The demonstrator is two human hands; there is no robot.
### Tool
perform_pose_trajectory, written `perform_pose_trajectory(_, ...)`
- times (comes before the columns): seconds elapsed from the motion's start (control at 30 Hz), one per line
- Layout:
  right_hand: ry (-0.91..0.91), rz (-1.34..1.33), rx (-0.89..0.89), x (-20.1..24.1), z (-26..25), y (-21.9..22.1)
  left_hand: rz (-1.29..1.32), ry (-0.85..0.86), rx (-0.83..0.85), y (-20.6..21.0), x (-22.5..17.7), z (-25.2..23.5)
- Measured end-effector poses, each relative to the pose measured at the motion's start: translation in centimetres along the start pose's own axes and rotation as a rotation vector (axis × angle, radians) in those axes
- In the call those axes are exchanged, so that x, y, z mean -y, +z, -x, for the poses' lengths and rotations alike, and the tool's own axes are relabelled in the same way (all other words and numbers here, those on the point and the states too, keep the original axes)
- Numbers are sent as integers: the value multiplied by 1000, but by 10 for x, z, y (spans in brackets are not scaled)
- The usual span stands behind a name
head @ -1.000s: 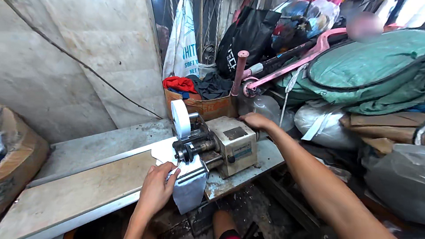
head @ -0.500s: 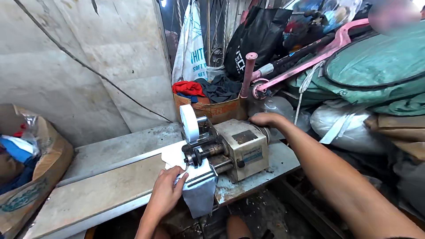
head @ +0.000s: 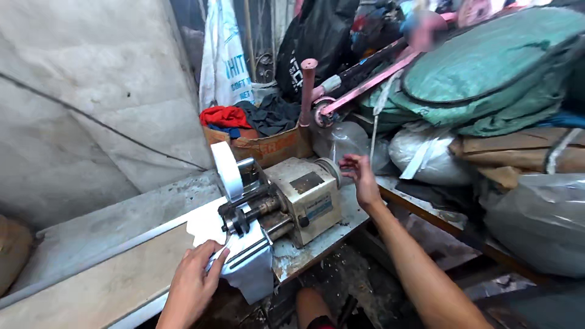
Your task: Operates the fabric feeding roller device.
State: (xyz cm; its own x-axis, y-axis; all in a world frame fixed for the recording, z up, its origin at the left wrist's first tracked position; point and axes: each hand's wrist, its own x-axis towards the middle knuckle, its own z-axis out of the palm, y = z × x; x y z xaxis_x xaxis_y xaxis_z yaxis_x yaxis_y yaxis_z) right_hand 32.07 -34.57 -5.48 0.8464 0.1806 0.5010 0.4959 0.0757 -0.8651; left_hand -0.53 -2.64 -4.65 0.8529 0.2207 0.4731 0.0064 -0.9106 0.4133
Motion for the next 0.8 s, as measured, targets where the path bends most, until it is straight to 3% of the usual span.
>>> perform_pose_trajectory(0.13,86,-934,69,39,19,-35,19,-6,33,-3,2,3)
perform_pose_trajectory(0.2,93,-1121,137,51,27,-41,31,-7,54,-5,2,3)
perform_pose_trajectory(0.3,105,-1166,144,63,33,-41,33,-6,57,-6,3,3)
perform_pose_trajectory(0.4,93,-761,-80,69,26,-26,14,-9,29,-6,2,4)
perform_pose_trajectory(0.43,83,-565,-68,67,19,-21,6,-11,19,-6,3,4)
perform_pose_trajectory(0.6,347,484,378,61,-46,24,1,-24,9,-6,1,4)
perform_pose_trajectory(0.7,550,660,577,53,-81,62,26,-25,38,-9,-1,5)
perform_pose_trajectory(0.8,585,685,651,46,-96,73,26,-28,54,-11,0,4)
